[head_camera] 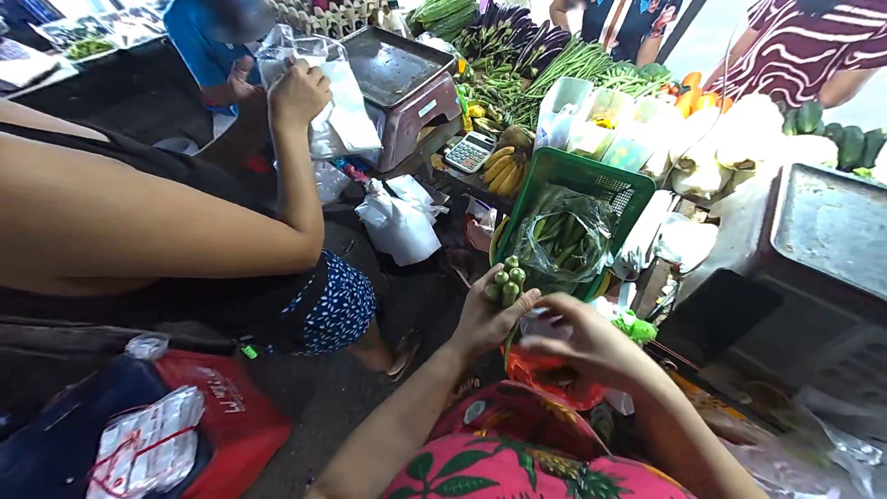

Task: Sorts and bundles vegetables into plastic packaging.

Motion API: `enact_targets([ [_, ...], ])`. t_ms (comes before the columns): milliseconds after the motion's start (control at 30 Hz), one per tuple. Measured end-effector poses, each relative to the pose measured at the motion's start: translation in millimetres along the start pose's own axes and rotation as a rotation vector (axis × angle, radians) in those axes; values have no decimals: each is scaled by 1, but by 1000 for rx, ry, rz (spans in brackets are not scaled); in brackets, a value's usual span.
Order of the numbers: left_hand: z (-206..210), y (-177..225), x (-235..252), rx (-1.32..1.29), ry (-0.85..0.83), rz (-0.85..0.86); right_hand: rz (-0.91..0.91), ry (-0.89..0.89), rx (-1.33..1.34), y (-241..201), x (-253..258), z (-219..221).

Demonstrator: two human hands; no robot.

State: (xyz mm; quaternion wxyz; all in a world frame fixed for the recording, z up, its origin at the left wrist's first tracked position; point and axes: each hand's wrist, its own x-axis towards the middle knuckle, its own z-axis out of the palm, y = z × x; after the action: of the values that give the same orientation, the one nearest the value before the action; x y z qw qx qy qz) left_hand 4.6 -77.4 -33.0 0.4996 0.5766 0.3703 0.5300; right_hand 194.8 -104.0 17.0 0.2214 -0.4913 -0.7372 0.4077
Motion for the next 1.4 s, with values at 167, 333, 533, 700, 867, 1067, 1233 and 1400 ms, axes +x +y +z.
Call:
enact_targets([
  [167,10,9,-3,193,-125,3,-334,278,-55,-11,16,5],
  [333,22,5,-4,222,-81,36,-531,351,-9,12,30,31],
  [533,17,-4,-6,145,-268,-97,-446,278,4,23,23,20],
  [700,26,1,-11,3,-540,-141,-498,392,-11,30,2,13],
  [867,57,3,-19,-17,-525,-304,-428,339,-112,43,-30,2],
  [1067,84,-3,-20,-36,-598,-206,-58,753,116,82,-114,-37],
  [1233,82,-10,-23,71,-553,-160,688,918,-359,145,-204,-87],
  [1400,89,-20,-38,41,-490,-186,938,816,-367,151,-225,-95],
])
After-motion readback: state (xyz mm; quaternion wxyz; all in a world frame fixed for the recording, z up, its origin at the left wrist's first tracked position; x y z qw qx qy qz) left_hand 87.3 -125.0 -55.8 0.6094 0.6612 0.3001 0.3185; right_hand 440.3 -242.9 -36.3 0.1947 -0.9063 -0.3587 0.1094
